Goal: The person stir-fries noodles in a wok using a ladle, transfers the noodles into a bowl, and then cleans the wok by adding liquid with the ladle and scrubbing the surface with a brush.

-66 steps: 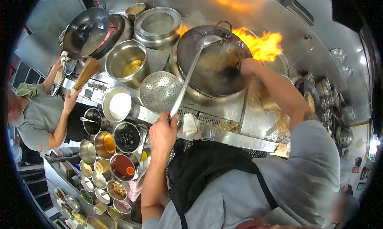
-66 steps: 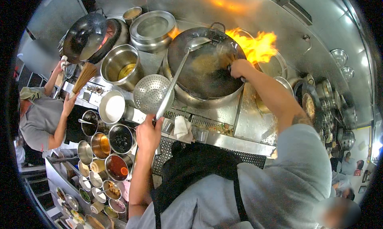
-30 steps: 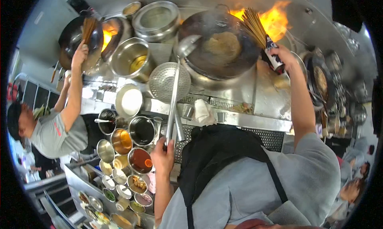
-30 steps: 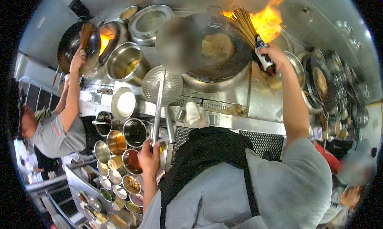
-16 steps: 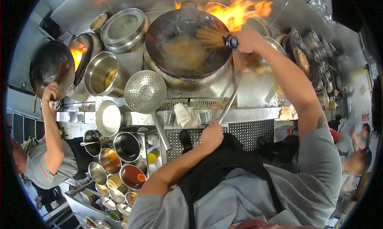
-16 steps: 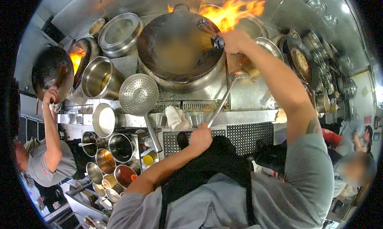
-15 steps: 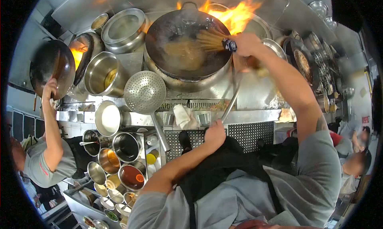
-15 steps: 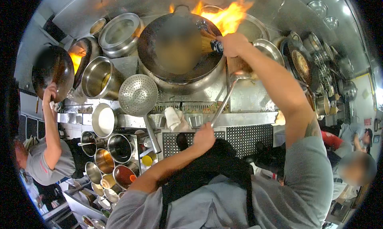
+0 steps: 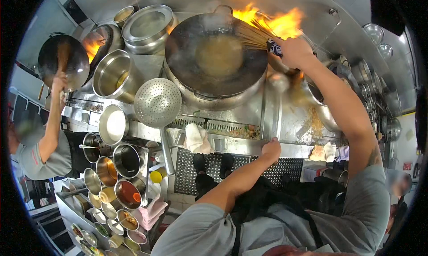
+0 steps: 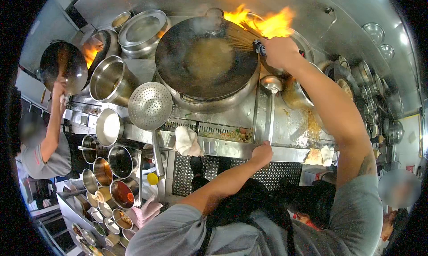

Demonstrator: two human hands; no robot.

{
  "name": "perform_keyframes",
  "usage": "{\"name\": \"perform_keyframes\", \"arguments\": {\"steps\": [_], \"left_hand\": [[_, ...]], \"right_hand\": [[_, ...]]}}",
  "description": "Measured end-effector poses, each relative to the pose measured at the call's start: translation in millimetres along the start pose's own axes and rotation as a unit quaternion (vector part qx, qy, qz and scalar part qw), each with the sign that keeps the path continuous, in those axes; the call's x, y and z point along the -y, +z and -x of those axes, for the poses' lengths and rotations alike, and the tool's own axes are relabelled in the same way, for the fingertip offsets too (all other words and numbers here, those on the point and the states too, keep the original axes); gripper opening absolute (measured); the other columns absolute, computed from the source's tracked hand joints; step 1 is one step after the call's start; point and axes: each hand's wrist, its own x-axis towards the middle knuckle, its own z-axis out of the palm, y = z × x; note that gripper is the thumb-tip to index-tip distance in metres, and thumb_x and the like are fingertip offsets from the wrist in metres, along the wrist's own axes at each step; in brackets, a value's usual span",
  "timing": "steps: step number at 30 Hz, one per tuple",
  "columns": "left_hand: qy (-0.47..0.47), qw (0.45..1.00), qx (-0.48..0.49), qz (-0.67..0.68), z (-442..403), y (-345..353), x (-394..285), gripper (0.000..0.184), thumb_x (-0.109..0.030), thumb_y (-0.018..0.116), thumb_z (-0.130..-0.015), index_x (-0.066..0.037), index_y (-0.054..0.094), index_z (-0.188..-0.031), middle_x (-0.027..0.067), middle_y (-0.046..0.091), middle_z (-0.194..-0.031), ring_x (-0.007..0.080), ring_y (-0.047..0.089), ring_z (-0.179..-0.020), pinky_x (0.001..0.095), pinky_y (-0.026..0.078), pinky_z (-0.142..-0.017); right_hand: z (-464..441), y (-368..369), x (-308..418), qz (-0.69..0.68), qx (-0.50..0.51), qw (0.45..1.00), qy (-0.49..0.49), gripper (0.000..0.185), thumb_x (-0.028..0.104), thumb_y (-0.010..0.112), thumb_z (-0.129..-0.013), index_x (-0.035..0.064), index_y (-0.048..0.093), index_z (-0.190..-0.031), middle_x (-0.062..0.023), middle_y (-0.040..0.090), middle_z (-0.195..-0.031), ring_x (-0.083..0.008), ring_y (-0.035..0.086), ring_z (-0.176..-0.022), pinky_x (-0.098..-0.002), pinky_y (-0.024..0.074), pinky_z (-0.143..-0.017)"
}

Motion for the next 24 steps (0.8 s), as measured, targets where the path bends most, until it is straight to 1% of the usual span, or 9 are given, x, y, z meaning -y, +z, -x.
{"name": "perform_keyframes", "arguments": {"steps": [4,7,9,12,14,16,18,22,24], "left_hand": [[0.031,0.999,-0.006,-0.008,4.4,11.4,5.3,0.061,-0.03,0.06,-0.088,0.013,0.038,-0.126,0.0296,0.064,-0.107,0.042,0.066,-0.097,0.0481,0.053,-0.084],[0.051,0.999,0.0,0.009,22.6,-0.8,8.8,0.066,-0.034,0.063,-0.087,0.009,0.036,-0.13,0.0307,0.062,-0.109,0.0443,0.064,-0.098,0.0492,0.052,-0.085],[0.051,0.998,-0.01,0.027,42.1,-25.3,5.2,0.063,-0.036,0.065,-0.086,0.002,0.041,-0.13,0.0278,0.063,-0.108,0.0458,0.062,-0.1,0.0513,0.051,-0.085],[0.078,0.982,-0.152,0.074,77.4,-67.3,20.1,0.055,-0.035,0.067,-0.086,0.0,0.047,-0.123,0.0255,0.064,-0.107,0.0425,0.064,-0.096,0.047,0.052,-0.082],[0.017,0.964,-0.17,0.205,125.8,-149.6,21.6,0.051,-0.035,0.067,-0.087,-0.002,0.051,-0.122,0.0199,0.065,-0.103,0.033,0.066,-0.091,0.0399,0.052,-0.08],[0.011,0.852,-0.355,0.385,135.2,-184.8,57.4,0.052,-0.033,0.069,-0.086,-0.002,0.051,-0.122,0.0119,0.063,-0.101,0.0222,0.061,-0.089,0.0341,0.049,-0.079],[-0.001,0.722,-0.397,0.566,142.7,-243.0,63.1,0.048,-0.031,0.067,-0.087,-0.004,0.05,-0.123,0.0076,0.059,-0.105,0.018,0.057,-0.095,0.0344,0.047,-0.082],[-0.052,0.655,-0.349,0.668,117.7,-309.6,70.6,0.056,-0.031,0.062,-0.091,-0.003,0.042,-0.135,0.0108,0.055,-0.116,0.0213,0.054,-0.103,0.0368,0.044,-0.086],[-0.074,0.626,-0.314,0.71,110.5,-320.2,77.0,0.057,-0.032,0.059,-0.092,-0.003,0.04,-0.137,0.0114,0.054,-0.117,0.0233,0.053,-0.105,0.0383,0.043,-0.089]], "right_hand": [[23.9,-5.2,21.0,-0.078,0.017,0.993,-0.088,0.057,0.015,0.06,-0.076,0.0218,0.056,-0.132,-0.0134,0.07,-0.103,-0.0312,0.068,-0.096,-0.0425,0.0547,-0.08],[8.3,22.6,43.8,-0.038,0.077,0.982,-0.169,0.052,0.015,0.059,-0.076,0.0242,0.061,-0.126,-0.0129,0.07,-0.107,-0.0315,0.068,-0.096,-0.0429,0.0548,-0.081],[-22.2,48.8,55.9,-0.122,0.072,0.983,-0.114,0.047,0.015,0.059,-0.076,0.0209,0.064,-0.122,-0.0133,0.069,-0.107,-0.0313,0.068,-0.098,-0.043,0.0547,-0.082],[-59.9,71.2,62.7,-0.166,0.051,0.984,-0.035,0.042,0.016,0.059,-0.076,0.0145,0.066,-0.118,-0.0148,0.069,-0.108,-0.0317,0.067,-0.1,-0.0428,0.0545,-0.083],[-61.0,73.3,64.6,-0.154,0.065,0.986,-0.024,0.041,0.016,0.059,-0.076,0.0103,0.066,-0.116,-0.0162,0.069,-0.108,-0.0324,0.067,-0.1,-0.0426,0.0544,-0.084],[-39.6,51.4,62.3,-0.11,0.097,0.988,-0.058,0.041,0.015,0.06,-0.075,0.0064,0.066,-0.115,-0.0178,0.069,-0.108,-0.0334,0.067,-0.101,-0.0425,0.0543,-0.084],[-27.3,46.8,73.5,-0.124,0.087,0.985,-0.083,0.039,0.014,0.061,-0.072,0.0046,0.068,-0.109,-0.0189,0.068,-0.109,-0.0341,0.067,-0.101,-0.0432,0.0538,-0.086],[-93.1,75.5,67.1,-0.156,0.007,0.988,0.017,0.047,0.016,0.061,-0.075,0.0067,0.063,-0.12,-0.0177,0.068,-0.109,-0.0324,0.067,-0.101,-0.0428,0.0541,-0.086],[-100.9,56.7,59.4,-0.173,-0.011,0.982,0.073,0.055,0.016,0.059,-0.077,0.0102,0.056,-0.132,-0.0163,0.068,-0.108,-0.0319,0.066,-0.102,-0.043,0.0545,-0.084]]}}
